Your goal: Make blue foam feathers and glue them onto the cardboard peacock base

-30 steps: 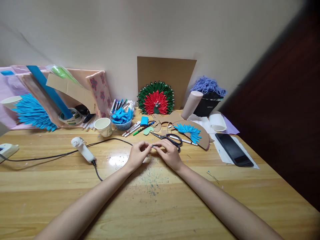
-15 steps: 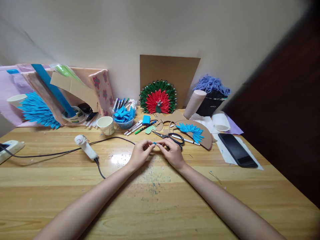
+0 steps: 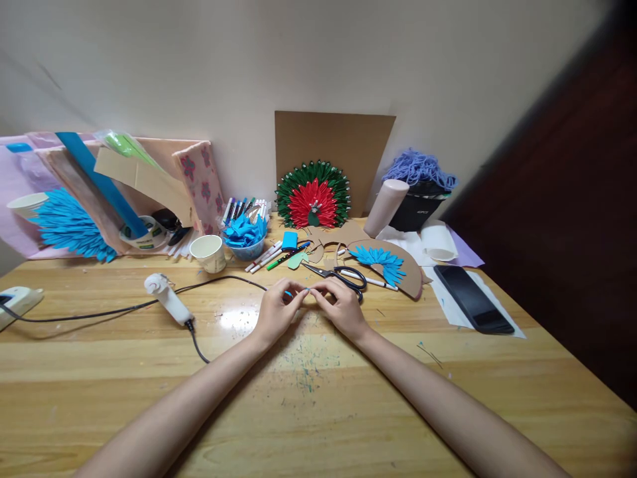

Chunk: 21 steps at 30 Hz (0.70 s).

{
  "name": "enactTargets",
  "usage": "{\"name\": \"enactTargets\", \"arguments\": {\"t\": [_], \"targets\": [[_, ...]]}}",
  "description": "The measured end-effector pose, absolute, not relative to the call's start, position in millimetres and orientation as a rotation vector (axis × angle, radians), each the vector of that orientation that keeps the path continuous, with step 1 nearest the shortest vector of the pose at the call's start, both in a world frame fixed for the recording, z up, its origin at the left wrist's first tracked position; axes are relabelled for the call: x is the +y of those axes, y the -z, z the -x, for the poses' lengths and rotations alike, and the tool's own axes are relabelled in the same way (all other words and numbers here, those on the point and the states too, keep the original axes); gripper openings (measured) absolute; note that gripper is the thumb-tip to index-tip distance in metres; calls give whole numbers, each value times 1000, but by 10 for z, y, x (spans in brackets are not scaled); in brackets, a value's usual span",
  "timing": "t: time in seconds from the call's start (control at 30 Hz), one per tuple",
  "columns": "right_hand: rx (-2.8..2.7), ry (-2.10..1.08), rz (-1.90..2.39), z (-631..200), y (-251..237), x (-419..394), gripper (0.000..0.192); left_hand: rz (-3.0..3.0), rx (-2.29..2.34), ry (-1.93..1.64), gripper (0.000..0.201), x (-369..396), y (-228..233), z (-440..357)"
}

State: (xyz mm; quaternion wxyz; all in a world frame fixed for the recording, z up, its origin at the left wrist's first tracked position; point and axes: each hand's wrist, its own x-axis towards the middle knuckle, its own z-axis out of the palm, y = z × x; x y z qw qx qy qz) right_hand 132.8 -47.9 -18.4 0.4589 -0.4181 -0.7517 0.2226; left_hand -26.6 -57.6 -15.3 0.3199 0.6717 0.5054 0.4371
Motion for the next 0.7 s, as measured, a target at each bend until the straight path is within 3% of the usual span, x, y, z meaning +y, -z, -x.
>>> {"name": "enactTargets", "arguments": {"t": [0.3, 0.7], "targets": [[-1894, -536, 1043, -1321, 184, -486, 7, -1843, 1317, -1119, 16, -587, 126, 232], [-1832, -619, 1058, -1327, 222, -467, 13, -1699, 1368, -1125, 16, -564, 149, 235]]}}
